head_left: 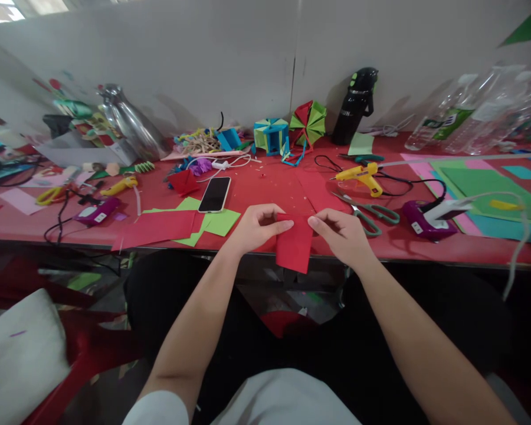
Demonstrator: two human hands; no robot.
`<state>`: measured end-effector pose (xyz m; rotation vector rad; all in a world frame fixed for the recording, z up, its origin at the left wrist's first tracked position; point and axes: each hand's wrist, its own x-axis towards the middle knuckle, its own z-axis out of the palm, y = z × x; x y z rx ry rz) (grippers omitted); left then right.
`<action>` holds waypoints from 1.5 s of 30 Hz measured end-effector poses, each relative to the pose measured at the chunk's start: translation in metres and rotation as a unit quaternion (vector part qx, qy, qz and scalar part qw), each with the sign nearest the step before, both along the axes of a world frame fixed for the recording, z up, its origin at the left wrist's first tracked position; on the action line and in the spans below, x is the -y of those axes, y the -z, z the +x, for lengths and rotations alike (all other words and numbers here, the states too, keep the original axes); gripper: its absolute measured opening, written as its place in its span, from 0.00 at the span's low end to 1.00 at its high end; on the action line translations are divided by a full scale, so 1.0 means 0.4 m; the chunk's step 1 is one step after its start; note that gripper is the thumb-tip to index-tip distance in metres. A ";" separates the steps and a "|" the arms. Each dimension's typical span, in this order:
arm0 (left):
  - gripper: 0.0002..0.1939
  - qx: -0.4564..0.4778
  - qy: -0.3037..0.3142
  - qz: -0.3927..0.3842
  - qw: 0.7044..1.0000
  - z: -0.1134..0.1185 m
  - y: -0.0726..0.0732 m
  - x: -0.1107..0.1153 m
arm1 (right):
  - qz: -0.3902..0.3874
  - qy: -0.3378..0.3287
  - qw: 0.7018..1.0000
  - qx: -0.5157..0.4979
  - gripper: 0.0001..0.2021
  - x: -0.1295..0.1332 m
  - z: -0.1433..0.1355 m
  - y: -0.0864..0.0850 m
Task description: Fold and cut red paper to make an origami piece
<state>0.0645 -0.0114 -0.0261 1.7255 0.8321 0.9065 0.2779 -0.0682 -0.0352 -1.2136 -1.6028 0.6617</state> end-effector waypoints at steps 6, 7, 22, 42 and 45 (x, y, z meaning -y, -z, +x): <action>0.12 0.001 0.003 0.031 1.000 0.000 0.000 0.001 | 0.031 0.011 0.999 0.027 0.12 0.004 0.000 0.003; 0.12 0.001 0.001 0.033 0.999 0.000 0.001 0.000 | 0.039 0.013 0.999 0.035 0.12 0.005 0.000 0.002; 0.09 -0.011 -0.032 0.105 0.994 0.002 -0.001 0.000 | 0.081 0.011 0.996 0.043 0.07 0.009 -0.003 0.001; 0.12 -0.001 0.004 0.016 1.000 -0.014 -0.021 0.006 | 0.049 -0.029 0.998 0.011 0.07 0.002 0.024 -0.018; 0.12 0.015 -0.029 0.032 0.999 -0.009 -0.022 0.008 | 0.040 -0.028 0.999 0.010 0.07 0.002 0.024 -0.022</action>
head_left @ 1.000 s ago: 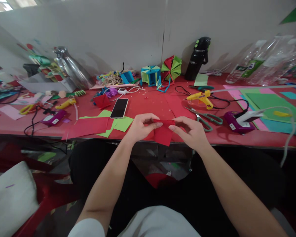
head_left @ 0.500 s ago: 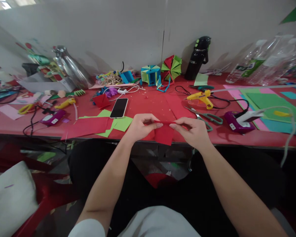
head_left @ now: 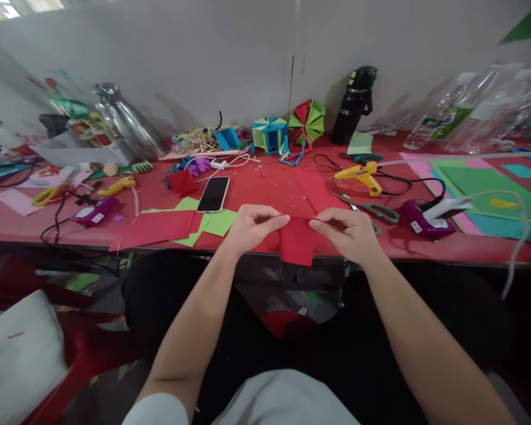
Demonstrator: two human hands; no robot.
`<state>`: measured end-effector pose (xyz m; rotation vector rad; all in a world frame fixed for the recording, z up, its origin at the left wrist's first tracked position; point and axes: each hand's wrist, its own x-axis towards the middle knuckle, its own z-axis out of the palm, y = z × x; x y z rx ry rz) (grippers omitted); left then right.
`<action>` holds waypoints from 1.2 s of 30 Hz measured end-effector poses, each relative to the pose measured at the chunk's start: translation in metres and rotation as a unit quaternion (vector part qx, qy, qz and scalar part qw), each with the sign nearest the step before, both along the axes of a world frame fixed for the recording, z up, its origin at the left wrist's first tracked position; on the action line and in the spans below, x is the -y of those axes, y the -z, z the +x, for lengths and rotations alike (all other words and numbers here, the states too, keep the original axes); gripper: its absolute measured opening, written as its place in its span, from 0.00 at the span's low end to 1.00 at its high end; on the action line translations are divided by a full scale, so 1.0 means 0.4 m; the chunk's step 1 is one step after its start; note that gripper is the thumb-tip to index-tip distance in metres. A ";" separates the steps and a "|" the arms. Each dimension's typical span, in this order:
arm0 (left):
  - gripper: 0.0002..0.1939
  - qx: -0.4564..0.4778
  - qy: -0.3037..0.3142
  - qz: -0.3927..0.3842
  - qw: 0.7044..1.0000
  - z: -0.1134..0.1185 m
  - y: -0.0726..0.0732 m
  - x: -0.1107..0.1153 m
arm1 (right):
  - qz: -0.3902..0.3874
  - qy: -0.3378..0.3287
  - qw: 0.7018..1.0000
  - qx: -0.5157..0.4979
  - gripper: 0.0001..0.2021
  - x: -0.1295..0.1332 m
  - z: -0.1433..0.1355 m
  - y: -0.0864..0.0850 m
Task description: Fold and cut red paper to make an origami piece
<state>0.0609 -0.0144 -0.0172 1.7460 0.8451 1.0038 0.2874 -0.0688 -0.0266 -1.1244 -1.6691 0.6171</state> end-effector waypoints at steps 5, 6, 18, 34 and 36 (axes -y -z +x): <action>0.14 0.022 -0.020 0.001 1.000 0.017 0.003 0.009 | -0.036 0.007 0.999 -0.018 0.09 -0.004 -0.002 0.002; 0.14 0.026 -0.006 -0.007 1.000 0.020 0.005 0.011 | -0.043 0.015 0.999 -0.025 0.09 -0.007 -0.002 0.005; 0.28 -0.023 -0.049 0.019 0.998 0.028 0.023 -0.006 | -0.131 -0.011 0.991 -0.028 0.18 -0.018 -0.016 0.020; 0.22 0.007 -0.050 -0.066 0.997 0.031 0.034 -0.006 | -0.178 -0.009 0.983 -0.050 0.17 -0.024 -0.015 0.035; 0.21 0.007 -0.033 -0.084 0.996 0.032 0.034 -0.005 | -0.160 0.011 0.987 -0.032 0.19 -0.025 -0.015 0.032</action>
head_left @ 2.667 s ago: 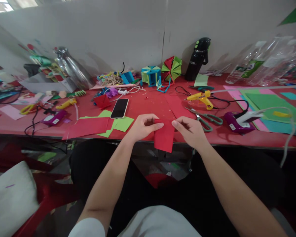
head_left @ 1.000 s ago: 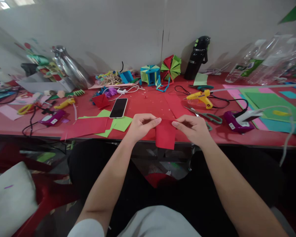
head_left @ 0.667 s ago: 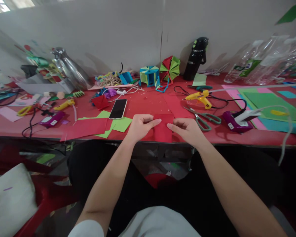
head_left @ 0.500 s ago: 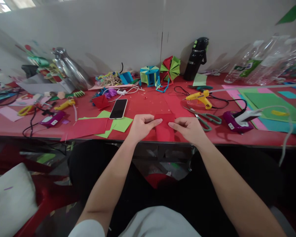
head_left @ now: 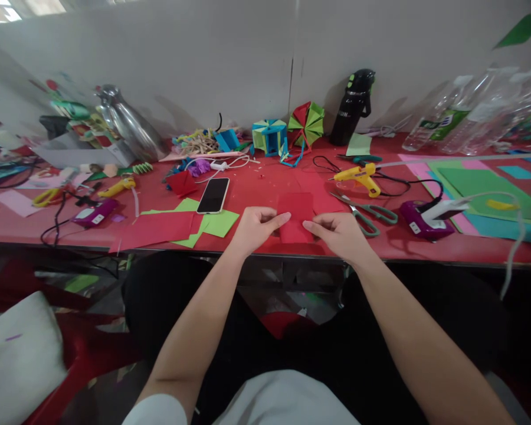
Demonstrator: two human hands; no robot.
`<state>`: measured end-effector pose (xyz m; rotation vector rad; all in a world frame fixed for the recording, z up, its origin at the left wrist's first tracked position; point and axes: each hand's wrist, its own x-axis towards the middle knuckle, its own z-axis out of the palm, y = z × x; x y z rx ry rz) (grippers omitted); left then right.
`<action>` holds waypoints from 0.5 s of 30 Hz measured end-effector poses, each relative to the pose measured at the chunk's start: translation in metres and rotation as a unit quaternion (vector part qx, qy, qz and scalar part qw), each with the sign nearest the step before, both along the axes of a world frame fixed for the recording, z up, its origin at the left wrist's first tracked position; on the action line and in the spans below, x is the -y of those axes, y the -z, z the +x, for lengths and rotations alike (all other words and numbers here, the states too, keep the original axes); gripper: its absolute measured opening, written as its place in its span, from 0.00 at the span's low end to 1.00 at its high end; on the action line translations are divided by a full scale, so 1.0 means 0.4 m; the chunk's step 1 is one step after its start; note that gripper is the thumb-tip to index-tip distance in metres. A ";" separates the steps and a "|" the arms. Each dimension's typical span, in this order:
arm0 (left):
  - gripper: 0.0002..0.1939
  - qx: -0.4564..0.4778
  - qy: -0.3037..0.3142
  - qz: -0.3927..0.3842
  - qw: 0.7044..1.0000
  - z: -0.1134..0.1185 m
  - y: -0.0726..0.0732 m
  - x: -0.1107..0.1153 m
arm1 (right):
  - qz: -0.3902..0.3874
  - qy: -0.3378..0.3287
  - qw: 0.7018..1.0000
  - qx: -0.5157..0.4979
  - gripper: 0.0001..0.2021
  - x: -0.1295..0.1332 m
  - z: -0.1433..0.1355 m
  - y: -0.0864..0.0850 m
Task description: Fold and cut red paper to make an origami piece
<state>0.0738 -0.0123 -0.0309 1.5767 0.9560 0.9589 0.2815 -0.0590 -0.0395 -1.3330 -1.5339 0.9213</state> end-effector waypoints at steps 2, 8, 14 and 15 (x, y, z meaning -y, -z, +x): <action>0.19 0.001 0.031 -0.033 0.999 0.002 0.004 0.000 | 0.013 0.025 1.000 -0.008 0.20 -0.001 0.000 -0.001; 0.20 -0.016 0.003 -0.008 1.000 0.009 0.023 -0.010 | -0.024 -0.010 0.995 -0.093 0.19 -0.010 -0.008 0.014; 0.16 -0.089 -0.063 0.054 0.993 0.012 0.042 -0.018 | 0.003 0.017 0.998 -0.065 0.19 -0.028 -0.008 0.049; 0.17 -0.101 -0.091 0.090 0.987 0.012 0.045 -0.017 | 0.011 0.025 0.998 -0.058 0.18 -0.028 -0.008 0.052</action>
